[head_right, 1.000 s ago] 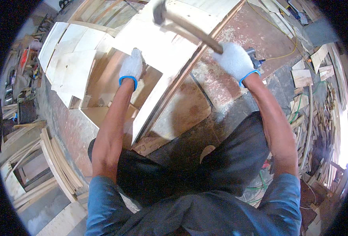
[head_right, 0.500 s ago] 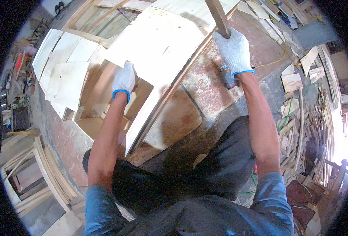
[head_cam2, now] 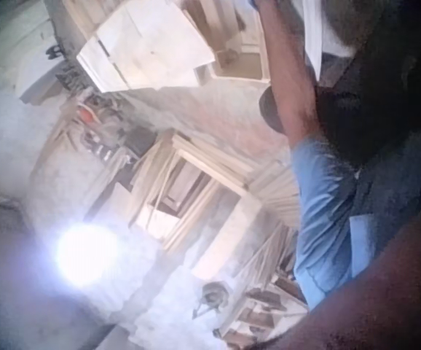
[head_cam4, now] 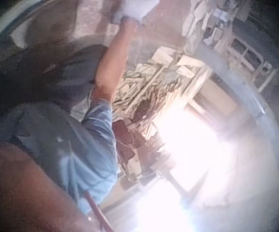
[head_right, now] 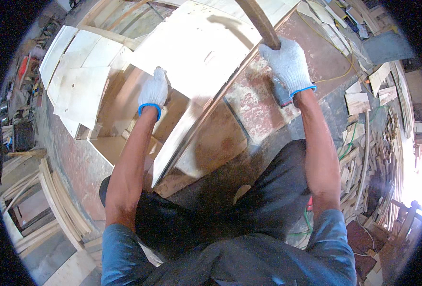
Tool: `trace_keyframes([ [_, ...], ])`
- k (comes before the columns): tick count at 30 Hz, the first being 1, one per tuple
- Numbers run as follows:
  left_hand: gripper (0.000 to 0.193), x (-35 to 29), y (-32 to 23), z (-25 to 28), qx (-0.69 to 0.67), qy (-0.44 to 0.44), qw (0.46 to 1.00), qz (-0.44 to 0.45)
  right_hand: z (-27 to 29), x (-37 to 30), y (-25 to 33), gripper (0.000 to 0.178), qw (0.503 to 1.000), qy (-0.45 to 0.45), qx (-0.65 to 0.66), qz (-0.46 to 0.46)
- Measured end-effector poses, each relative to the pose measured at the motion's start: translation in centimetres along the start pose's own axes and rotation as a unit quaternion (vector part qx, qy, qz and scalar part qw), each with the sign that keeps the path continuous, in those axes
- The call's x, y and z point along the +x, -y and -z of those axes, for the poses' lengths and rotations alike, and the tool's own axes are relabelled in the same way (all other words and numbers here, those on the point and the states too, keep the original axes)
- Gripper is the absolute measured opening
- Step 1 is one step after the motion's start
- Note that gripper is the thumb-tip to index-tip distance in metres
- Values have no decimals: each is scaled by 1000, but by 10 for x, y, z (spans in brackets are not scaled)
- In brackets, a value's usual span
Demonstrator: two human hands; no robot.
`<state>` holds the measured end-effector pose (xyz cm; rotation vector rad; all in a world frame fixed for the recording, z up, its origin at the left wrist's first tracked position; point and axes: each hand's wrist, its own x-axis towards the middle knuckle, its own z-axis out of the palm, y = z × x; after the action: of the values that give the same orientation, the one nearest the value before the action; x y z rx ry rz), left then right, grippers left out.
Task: The person assembles a wooden structure by positioning planks, using a nail gun to fasten pieces, and marking measurements with a pencil and ruler. They repeatedly adjust and secure components while seated on the floor.
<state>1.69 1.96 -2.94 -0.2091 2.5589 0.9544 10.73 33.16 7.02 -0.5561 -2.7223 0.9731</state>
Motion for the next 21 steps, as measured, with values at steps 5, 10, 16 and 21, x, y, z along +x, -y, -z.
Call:
trace_keyframes([
  [5, 82, 4, -1, -10, 43, -45, 997, -47, -19, 17, -63, 41, 962, 61, -265, 29],
  [10, 82, 6, 5, -10, 57, -74, 994, -61, -9, 5, -35, 39, 983, 70, -171, -7],
  [16, 79, 2, -3, -3, 48, -24, 998, -18, -18, -21, -20, 37, 960, 151, -230, 57],
  [21, 80, -2, -2, -4, 36, -30, 998, -28, -12, -33, -7, 36, 974, 95, -196, 54],
])
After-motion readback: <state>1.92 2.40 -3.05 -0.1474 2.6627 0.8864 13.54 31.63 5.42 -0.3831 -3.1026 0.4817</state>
